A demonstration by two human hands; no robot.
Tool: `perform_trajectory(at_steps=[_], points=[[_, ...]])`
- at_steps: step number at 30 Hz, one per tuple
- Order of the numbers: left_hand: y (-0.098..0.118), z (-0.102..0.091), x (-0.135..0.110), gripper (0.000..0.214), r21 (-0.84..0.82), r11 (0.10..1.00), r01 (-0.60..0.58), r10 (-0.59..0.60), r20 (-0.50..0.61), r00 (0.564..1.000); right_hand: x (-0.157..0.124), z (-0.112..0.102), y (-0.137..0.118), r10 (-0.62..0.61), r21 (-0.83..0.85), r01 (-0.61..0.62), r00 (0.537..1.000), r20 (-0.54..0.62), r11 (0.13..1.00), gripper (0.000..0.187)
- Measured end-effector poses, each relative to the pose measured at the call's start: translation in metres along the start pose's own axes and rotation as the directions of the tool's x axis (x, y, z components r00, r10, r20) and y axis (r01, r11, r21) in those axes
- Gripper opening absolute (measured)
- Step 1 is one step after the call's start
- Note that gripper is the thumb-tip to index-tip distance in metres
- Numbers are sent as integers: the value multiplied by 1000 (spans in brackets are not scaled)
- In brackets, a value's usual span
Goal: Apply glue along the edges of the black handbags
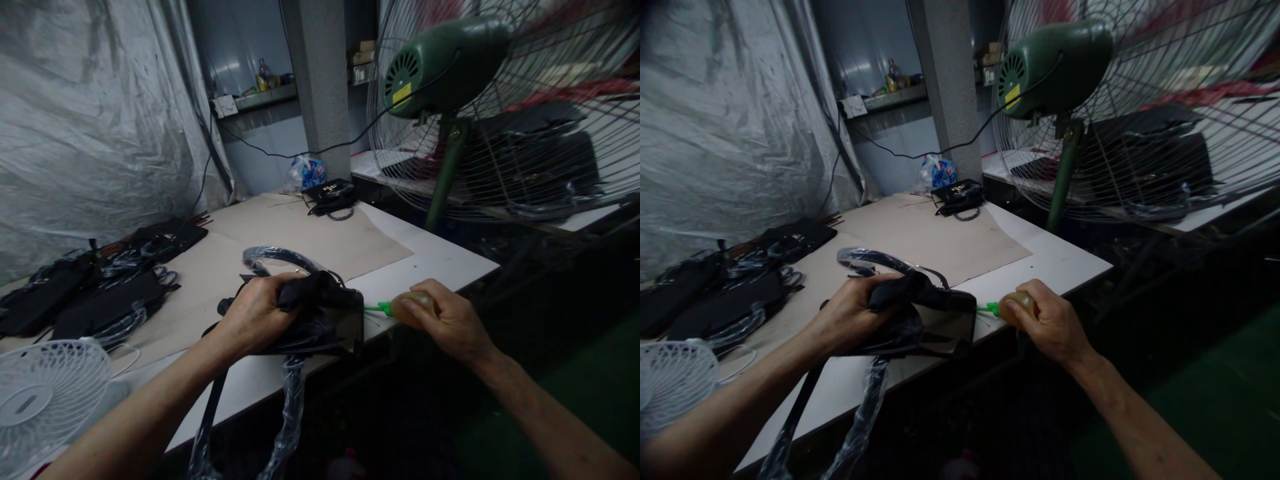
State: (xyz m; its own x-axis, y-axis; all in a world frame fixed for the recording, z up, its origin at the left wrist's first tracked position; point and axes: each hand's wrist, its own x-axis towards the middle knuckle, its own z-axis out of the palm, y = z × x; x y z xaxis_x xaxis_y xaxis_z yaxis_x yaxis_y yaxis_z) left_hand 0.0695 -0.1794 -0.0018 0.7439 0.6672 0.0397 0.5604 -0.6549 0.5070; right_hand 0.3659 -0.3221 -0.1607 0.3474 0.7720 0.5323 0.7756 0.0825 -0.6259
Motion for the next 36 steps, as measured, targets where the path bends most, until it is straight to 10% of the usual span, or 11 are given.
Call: perform_trajectory(at_steps=[36], points=[[-1, 4, -15, 31, -32, 999, 29, -30, -28, 999, -13, -13, -15, -109, 140, 79, 968, 224, 987, 17]])
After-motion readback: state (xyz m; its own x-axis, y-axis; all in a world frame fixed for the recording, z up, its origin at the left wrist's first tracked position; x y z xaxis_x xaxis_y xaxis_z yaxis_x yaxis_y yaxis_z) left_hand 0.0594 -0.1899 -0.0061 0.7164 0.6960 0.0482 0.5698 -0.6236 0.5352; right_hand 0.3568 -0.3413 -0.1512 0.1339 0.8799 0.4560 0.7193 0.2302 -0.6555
